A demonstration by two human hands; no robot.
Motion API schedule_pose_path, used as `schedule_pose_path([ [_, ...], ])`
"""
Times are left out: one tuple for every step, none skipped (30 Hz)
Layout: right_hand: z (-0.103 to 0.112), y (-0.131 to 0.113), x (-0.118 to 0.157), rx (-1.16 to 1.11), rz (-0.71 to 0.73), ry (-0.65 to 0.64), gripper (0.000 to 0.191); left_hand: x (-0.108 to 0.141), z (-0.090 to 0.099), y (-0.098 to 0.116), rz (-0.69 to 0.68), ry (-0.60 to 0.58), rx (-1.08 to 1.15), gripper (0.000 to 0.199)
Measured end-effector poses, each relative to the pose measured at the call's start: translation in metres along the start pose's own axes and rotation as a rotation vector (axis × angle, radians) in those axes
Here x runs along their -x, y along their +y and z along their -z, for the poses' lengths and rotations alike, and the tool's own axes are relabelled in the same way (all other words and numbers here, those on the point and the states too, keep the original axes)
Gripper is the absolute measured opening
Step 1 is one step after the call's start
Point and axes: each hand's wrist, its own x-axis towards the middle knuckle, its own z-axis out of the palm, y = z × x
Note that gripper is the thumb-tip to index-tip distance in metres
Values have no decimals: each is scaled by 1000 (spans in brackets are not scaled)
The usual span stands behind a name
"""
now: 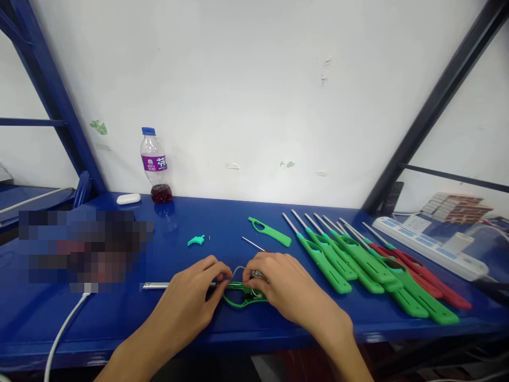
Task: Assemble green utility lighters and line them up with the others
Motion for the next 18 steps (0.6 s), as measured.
schedule_pose_path([
  [0,1,1,1,13,3,21,0,0,0,0,-6,7,22],
  [1,3,2,2,29,2,22,0,0,0,0,-14,13,23],
  [2,6,4,0,48,-3,24,0,0,0,2,-20,17,24],
  [3,9,6,-6,72,-11,26,0,1,0,4,-23,19,25],
  [5,12,9,-19,95,-20,29,0,1,1,6,-24,21,26],
  [8,16,11,-35,115,-28,30,-1,1,1,7,-22,23,26],
  [10,19,14,-55,126,-37,30,-1,1,2,7,-21,27,27],
  [13,22,17,-72,122,-44,30,-2,1,2,3,-18,31,27],
  [15,24,19,-84,109,-54,27,-2,1,3,1,-18,34,27],
  [18,26,21,-90,87,-63,24,-2,1,3,-2,-19,35,27],
  [19,27,23,-92,60,-68,21,-2,1,3,-3,-20,35,28],
  [20,28,23,-94,35,-72,18,-2,1,3,-5,-20,35,28],
  [21,27,23,-100,10,-74,18,-2,1,3,-10,-21,33,28],
  [21,27,23,-111,-11,-74,21,-1,1,3,-18,-21,32,29],
  [20,26,22,-124,-30,-73,25,-1,1,2,-27,-23,31,29],
  [20,25,22,-134,-48,-74,27,-1,2,1,-36,-26,27,30],
  [20,25,21,-140,-66,-79,28,-2,2,1,-44,-29,23,30],
  [19,24,21,-141,-82,-83,27,-2,1,-1,-53,-31,17,30],
])
